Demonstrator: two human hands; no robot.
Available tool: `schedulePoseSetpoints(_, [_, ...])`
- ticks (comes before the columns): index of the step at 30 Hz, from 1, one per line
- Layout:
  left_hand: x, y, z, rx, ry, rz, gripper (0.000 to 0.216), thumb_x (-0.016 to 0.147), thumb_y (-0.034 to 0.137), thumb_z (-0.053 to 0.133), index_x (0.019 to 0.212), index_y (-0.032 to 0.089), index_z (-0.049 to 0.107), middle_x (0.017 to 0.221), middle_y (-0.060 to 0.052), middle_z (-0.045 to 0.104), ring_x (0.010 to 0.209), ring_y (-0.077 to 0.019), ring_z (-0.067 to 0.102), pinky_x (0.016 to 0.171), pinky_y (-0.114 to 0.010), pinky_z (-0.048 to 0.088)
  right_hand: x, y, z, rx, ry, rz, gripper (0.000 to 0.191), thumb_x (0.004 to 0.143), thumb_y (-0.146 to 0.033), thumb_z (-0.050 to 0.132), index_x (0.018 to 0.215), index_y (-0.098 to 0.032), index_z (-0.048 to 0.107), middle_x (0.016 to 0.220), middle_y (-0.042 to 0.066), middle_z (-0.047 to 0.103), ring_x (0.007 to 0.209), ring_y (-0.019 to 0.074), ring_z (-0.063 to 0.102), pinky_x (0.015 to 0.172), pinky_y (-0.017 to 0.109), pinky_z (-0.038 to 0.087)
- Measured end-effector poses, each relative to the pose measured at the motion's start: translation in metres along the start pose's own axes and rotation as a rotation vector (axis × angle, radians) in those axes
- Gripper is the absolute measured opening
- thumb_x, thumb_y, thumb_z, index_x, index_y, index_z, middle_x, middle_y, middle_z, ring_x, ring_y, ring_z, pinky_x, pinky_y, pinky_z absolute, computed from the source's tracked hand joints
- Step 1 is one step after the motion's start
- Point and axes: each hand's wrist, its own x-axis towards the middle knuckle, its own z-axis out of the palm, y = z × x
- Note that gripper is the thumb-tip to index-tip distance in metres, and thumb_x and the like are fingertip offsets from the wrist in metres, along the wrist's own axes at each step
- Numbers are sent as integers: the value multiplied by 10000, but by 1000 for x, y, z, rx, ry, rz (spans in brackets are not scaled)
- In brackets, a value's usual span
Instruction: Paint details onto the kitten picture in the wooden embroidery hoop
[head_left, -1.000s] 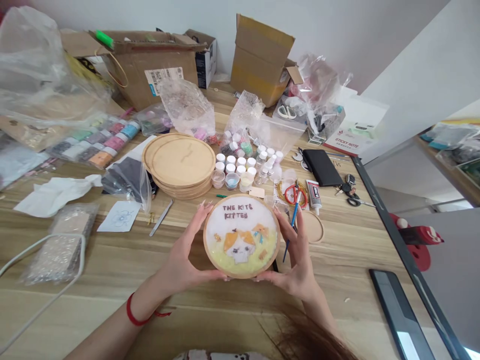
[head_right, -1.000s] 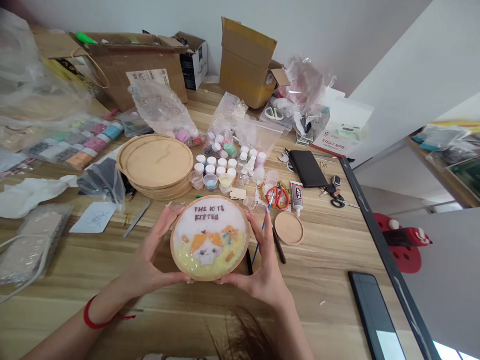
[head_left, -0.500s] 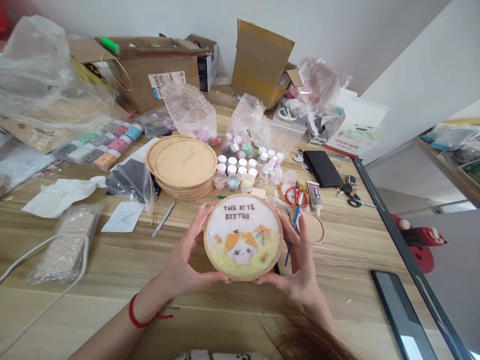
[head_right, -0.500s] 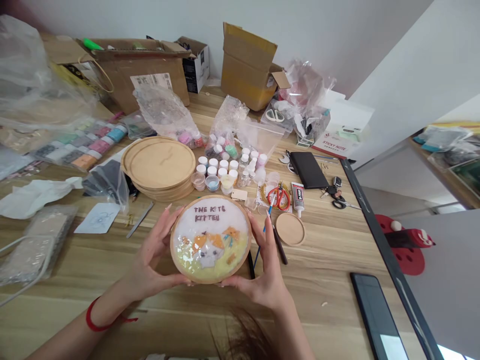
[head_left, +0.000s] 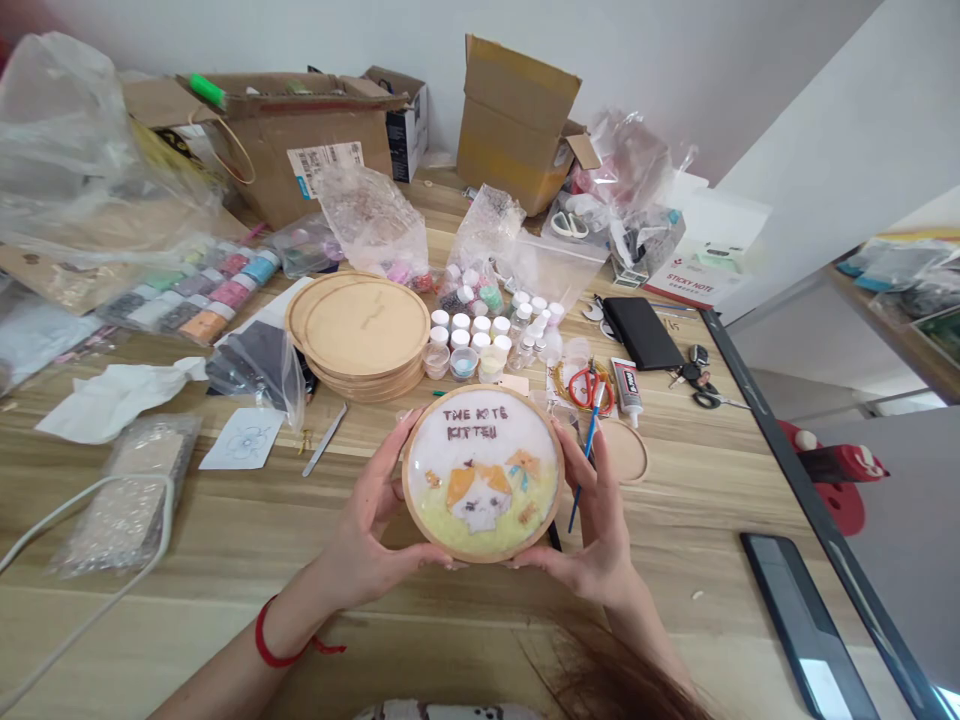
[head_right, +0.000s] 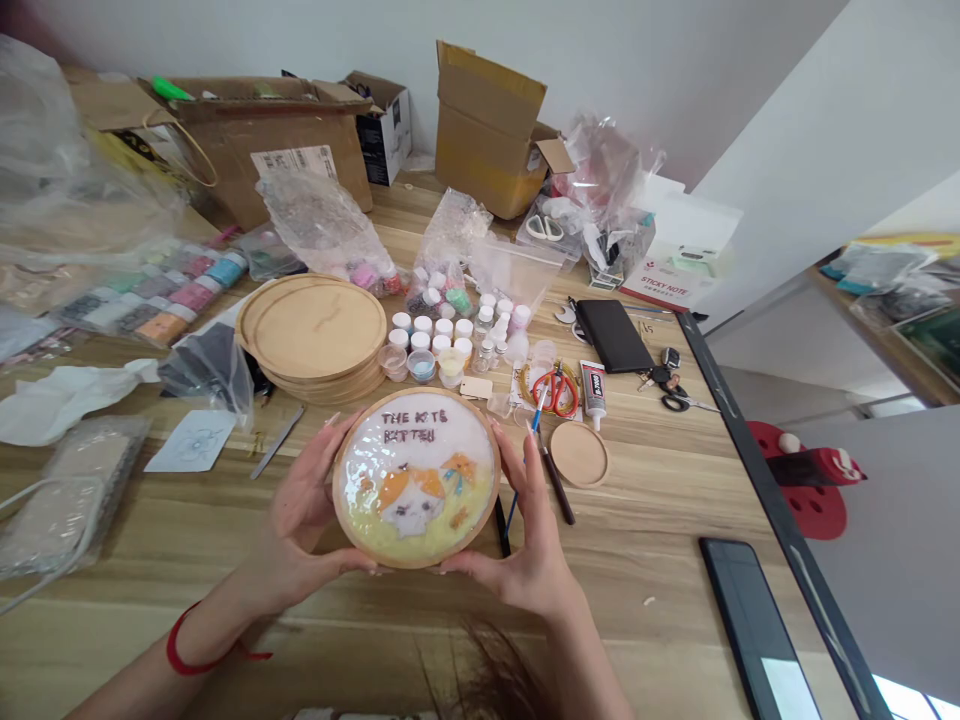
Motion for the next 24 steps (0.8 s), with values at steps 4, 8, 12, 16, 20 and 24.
schedulePoseSetpoints(4, [1, 0, -1, 19, 0, 16, 1165, 623, 289, 943, 1575, 403, 281, 1688, -35, 247, 1509, -365, 337, 1104, -470, 532, 1, -1, 0, 4, -24, -18, 1324, 690, -278, 931, 1639, -327, 10, 1681, 128, 300, 1558, 335, 245, 1240, 579, 268])
schedulePoseSetpoints(8, [2, 1, -1, 64, -4, 25, 1204, 590, 290, 960, 1580, 390, 282, 1681, -37, 263, 1483, -386, 382, 1083, -472, 556, 0, -1, 0, -10, -25, -22, 1329, 689, -273, 932, 1641, -314, 6, 1679, 144, 300, 1557, 346, 238, 1233, 587, 283])
schedulePoseSetpoints(12, [3, 3, 0, 33, -3, 0, 1200, 591, 281, 958, 1572, 425, 283, 1684, -11, 253, 1486, -402, 369, 1093, -505, 550, 0, -2, 0, -27, -37, -8, 1355, 674, -261, 940, 1641, -308, -8, 1683, 159, 280, 1553, 355, 246, 1228, 589, 290])
schedulePoseSetpoints(16, [2, 4, 1, -16, -5, -37, 1195, 593, 260, 956, 1564, 450, 285, 1690, -7, 237, 1488, -409, 358, 1132, -554, 500, 0, -3, 1, -32, -35, -2, 1342, 685, -264, 933, 1641, -305, -7, 1688, 161, 268, 1557, 346, 237, 1230, 584, 285])
schedulePoseSetpoints(20, [0, 1, 1, -27, 3, -31, 1182, 604, 228, 946, 1564, 435, 289, 1692, -25, 231, 1482, -387, 377, 1142, -520, 492, 1, -2, 2, -25, -30, -2, 1323, 694, -269, 928, 1641, -303, 4, 1685, 155, 279, 1554, 328, 254, 1238, 561, 277])
schedulePoseSetpoints(24, [0, 0, -1, -7, 6, -28, 1183, 597, 253, 950, 1565, 424, 292, 1693, -35, 230, 1481, -390, 379, 1093, -493, 541, 0, -1, 4, -20, -23, 7, 1326, 684, -296, 934, 1639, -322, 15, 1682, 150, 289, 1547, 327, 277, 1226, 562, 299])
